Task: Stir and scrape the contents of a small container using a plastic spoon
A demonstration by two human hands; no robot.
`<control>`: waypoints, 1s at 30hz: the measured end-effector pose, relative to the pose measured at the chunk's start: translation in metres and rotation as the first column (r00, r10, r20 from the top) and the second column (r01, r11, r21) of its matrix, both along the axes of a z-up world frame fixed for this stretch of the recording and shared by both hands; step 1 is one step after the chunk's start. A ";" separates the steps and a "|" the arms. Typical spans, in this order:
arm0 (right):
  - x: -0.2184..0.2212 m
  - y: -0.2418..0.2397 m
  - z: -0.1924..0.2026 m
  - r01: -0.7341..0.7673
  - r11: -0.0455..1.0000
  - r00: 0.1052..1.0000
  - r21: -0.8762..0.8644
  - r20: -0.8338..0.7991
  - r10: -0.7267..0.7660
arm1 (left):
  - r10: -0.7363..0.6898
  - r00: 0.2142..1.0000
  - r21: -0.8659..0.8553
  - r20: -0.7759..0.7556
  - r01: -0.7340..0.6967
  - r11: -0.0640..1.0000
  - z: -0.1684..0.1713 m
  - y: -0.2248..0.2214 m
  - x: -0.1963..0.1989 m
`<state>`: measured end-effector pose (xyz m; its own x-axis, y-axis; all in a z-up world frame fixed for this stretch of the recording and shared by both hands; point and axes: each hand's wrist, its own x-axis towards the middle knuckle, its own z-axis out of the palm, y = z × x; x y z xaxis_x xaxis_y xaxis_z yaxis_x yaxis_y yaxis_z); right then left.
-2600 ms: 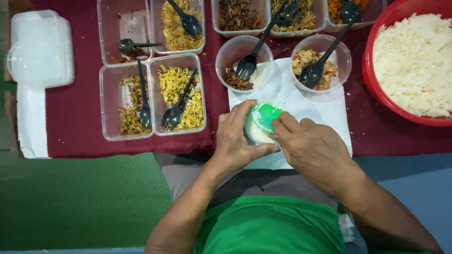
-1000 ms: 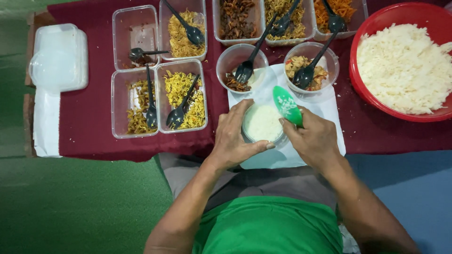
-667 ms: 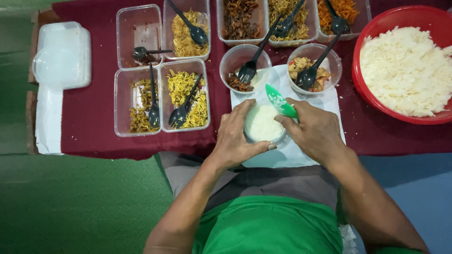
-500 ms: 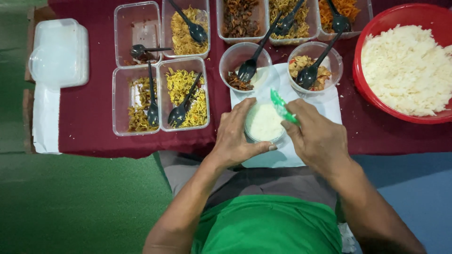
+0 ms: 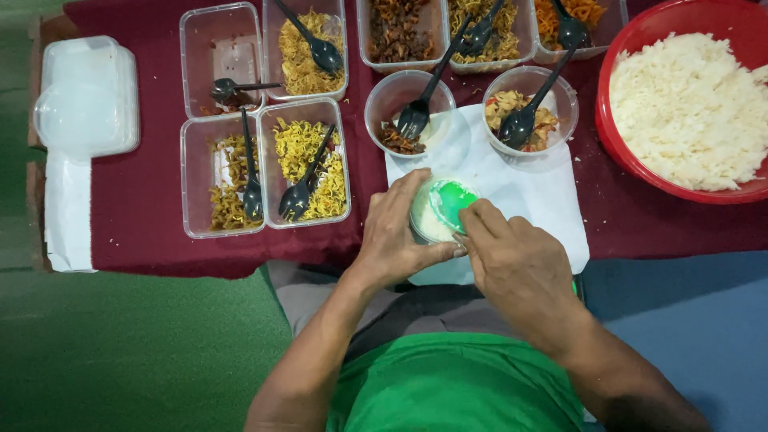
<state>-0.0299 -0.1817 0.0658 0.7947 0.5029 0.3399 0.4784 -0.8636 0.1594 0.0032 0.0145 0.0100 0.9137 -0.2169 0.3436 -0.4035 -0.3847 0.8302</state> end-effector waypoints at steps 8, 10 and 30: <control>0.007 0.007 -0.007 0.028 0.996 0.999 -0.083 0.018 -0.027 | 0.030 0.999 -0.002 0.011 -0.030 1.000 -0.002 -0.001 0.000; 0.009 0.009 -0.007 0.031 0.993 0.999 -0.114 0.010 -0.030 | 0.037 0.999 -0.009 0.020 -0.037 0.999 -0.003 -0.001 0.000; 0.029 -0.008 -0.008 -0.117 0.987 0.989 -0.110 -0.105 0.106 | 0.050 0.998 -0.027 0.043 -0.049 0.998 -0.006 -0.003 0.003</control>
